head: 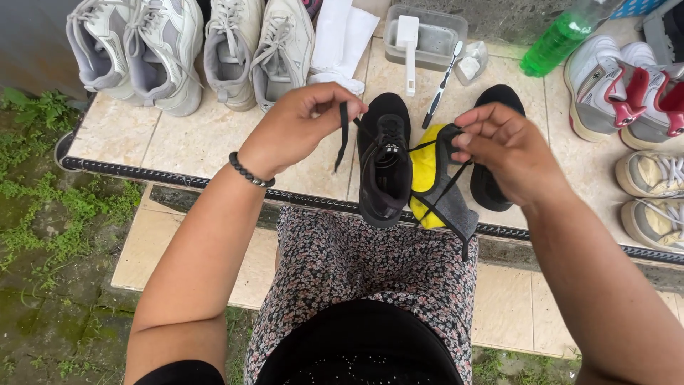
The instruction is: Polishing a black sneaker with a yellow microfiber cloth and adjusting the laces.
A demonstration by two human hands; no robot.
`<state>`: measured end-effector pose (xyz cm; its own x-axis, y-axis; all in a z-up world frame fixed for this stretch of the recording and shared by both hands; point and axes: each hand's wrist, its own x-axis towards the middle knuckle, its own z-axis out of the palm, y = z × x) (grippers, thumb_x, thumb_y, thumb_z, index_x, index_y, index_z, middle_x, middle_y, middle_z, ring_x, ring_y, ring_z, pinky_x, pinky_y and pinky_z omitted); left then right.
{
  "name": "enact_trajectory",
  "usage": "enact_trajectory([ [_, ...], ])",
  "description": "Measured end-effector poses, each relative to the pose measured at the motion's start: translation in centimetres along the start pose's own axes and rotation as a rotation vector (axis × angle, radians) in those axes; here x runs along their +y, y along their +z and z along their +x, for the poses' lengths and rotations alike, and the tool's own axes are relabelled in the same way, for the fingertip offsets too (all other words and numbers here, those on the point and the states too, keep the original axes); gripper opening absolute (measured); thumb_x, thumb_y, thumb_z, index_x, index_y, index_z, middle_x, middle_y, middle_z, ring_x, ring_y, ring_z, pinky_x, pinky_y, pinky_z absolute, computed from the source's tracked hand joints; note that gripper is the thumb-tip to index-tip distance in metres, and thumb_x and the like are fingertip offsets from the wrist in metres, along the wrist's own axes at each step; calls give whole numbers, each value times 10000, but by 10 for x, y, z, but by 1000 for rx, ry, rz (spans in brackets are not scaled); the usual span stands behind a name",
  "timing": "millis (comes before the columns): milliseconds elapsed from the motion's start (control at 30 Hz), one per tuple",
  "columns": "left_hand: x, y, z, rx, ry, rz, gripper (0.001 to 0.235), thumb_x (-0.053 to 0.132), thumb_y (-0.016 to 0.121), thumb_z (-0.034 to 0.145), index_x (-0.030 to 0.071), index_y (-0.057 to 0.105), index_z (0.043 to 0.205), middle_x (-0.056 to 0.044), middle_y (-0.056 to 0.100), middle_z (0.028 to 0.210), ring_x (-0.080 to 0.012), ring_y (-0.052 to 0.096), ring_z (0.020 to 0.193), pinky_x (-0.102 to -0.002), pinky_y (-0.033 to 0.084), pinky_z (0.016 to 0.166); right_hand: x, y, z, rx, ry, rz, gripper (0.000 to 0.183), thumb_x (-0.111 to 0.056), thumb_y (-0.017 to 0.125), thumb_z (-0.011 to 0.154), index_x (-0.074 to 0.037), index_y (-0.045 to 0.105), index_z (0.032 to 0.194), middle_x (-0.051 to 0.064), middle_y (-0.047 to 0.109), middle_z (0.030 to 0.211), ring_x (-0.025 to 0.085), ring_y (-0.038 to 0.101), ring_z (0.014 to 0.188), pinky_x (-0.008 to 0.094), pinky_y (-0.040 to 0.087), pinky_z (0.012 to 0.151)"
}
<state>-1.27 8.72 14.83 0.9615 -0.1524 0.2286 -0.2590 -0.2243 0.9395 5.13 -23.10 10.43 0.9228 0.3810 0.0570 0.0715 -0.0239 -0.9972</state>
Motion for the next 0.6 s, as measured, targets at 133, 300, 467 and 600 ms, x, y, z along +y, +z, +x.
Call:
enact_trajectory([
  [133, 15, 5, 24, -76, 126, 223, 362, 414, 447, 1028, 186, 725, 1064, -8, 706, 1127, -170, 657, 1123, -345, 477, 999, -48, -6, -2, -77, 13, -30, 203, 39, 658, 958, -30, 623, 1147, 72, 670, 958, 139, 660, 812, 257, 620, 793],
  [300, 51, 17, 50, -190, 53, -176, 401, 388, 354, 993, 98, 612, 892, -56, 664, 845, -146, 621, 805, -262, 515, 760, -98, -2, -5, -71, -78, -116, 173, 18, 647, 1013, -23, 619, 1179, 88, 695, 937, 120, 678, 764, 150, 560, 703],
  [467, 77, 29, 90, -35, -94, -68, 273, 281, 388, 892, 106, 574, 794, -12, 593, 681, -122, 551, 609, -256, 482, 578, -133, 9, -1, -67, -192, -201, 154, -13, 655, 1066, -28, 610, 1213, 66, 676, 942, 84, 660, 754, 127, 567, 710],
  [600, 81, 35, 124, -30, -133, 332, 305, 405, 418, 852, 190, 632, 879, 66, 620, 712, -76, 545, 652, -282, 417, 620, -160, 19, 7, -104, -302, -269, 125, 10, 635, 1129, -29, 629, 1248, 72, 688, 1012, 79, 691, 868, 140, 600, 783],
])
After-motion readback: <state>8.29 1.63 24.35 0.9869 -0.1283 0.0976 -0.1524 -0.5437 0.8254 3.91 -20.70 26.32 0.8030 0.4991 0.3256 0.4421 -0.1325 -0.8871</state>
